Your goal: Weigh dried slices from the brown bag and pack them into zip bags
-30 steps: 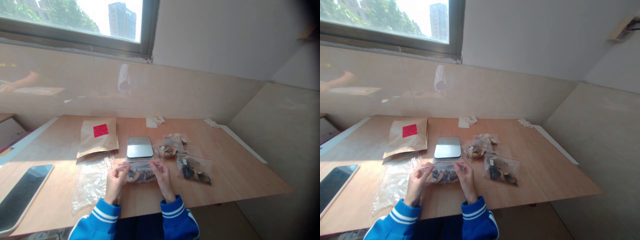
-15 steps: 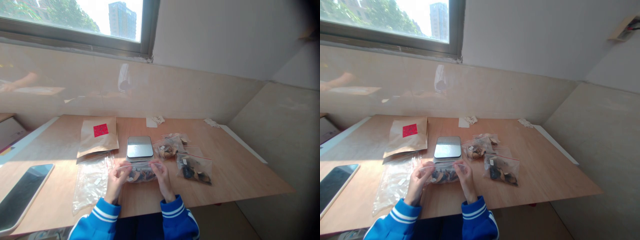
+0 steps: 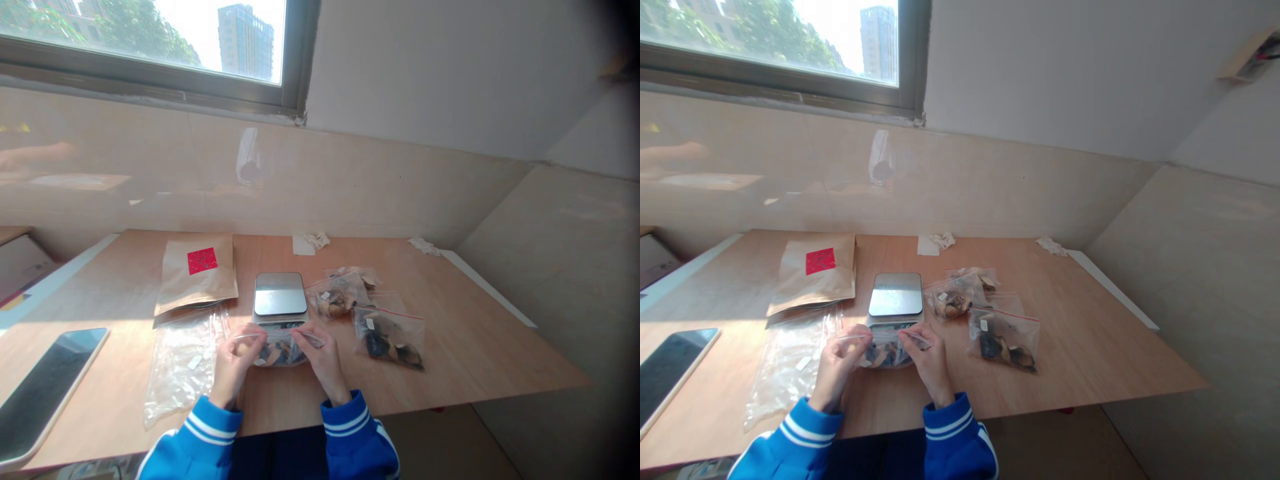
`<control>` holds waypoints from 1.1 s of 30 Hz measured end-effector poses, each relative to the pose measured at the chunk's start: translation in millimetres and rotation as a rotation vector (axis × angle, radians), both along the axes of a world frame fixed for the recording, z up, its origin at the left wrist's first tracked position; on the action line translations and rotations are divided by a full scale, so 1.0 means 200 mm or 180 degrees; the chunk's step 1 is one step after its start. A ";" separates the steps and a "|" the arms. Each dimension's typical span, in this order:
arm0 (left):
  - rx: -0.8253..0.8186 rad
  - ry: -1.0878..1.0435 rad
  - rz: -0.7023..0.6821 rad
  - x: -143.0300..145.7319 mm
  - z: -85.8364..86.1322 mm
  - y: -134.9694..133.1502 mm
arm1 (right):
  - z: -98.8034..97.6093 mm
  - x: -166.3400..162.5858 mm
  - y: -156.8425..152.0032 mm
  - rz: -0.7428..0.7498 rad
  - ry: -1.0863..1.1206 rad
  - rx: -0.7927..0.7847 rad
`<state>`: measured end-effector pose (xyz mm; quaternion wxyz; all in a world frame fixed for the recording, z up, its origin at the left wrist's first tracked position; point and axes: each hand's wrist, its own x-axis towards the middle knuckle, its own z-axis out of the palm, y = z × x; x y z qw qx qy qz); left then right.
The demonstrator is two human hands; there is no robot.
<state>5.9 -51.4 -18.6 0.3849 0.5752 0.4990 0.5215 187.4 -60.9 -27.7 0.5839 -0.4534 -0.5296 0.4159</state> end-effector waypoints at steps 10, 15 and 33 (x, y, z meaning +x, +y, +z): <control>-0.0197 -0.0110 -0.0063 -0.01 -0.01 0.00 | 0.02 0.00 -0.01 -0.0021 0.0004 0.0025; -0.0250 -0.0117 -0.0385 0.00 0.01 -0.01 | 0.02 0.00 -0.02 0.0136 -0.0033 -0.0072; -0.0107 -0.0007 -0.0250 0.02 0.04 -0.03 | 0.01 -0.02 -0.02 -0.0001 -0.0363 0.0308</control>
